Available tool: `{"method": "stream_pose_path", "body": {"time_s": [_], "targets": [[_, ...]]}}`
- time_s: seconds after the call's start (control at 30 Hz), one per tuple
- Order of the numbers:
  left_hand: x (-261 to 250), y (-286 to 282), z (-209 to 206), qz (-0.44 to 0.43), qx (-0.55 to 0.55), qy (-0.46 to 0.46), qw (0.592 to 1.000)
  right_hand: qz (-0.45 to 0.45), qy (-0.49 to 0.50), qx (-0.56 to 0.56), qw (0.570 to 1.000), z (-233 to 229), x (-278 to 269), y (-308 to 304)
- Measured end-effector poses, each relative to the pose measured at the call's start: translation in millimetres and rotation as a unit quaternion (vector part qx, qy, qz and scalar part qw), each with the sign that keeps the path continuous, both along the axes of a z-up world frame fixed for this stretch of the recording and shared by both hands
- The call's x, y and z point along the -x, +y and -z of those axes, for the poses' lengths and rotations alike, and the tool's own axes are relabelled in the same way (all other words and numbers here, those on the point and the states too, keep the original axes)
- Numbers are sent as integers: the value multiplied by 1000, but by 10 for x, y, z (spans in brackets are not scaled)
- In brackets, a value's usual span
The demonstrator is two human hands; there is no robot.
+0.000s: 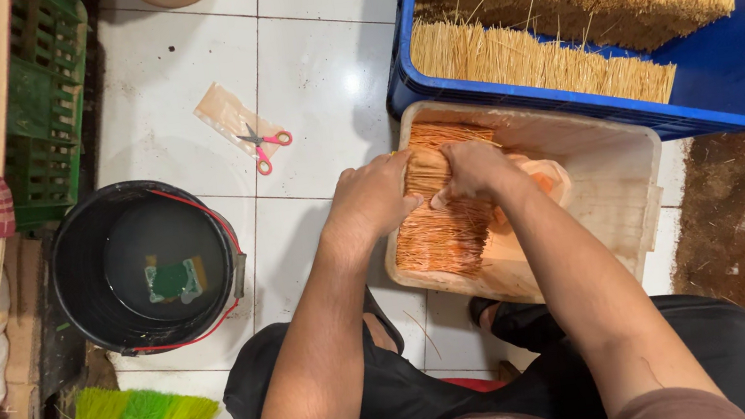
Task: The person sits on the floor and repeatedly picks up bundles of thin noodles from a blue bin, aligns them, and places them into a clear plastic container. The person continues this process throughout the clip.
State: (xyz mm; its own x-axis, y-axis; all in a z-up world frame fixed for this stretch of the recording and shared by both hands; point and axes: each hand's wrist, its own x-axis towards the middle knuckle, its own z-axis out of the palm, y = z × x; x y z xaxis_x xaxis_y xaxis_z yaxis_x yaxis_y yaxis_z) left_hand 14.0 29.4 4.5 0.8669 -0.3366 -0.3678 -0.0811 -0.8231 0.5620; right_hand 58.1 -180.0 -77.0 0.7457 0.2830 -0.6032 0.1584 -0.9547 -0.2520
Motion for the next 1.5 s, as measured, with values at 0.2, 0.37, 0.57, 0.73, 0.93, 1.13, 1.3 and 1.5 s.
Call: {"method": "stream_pose_path", "body": {"time_s": [0.2,0.37,0.57,0.73,0.93,1.13,1.3,1.5], "targets": [[-5,24,-28,-4,-7,20,1000,-9,-184,-52,982,91,904,25],[-16,-22,-42,5,-12,17,1000,-40,-306,-100,946,295,1153,-53],[-25,1,-76,-5,-8,37,999,-7,-33,4,999,-36,467,8],[-19,13,-89,-11,-3,22,1000,-2,50,19,999,-132,95,33],[-11,-34,-37,31,-32,42,998,9,115,-27,993,151,-77,-107],[335,-475,356,179,-74,168,967,37,189,-77,978,169,-125,-197],[648,-688,805,198,-133,143,961,80,241,-98,962,102,-125,-222],[695,-712,1084,148,-105,98,978,84,292,-142,942,222,-75,-308]]}}
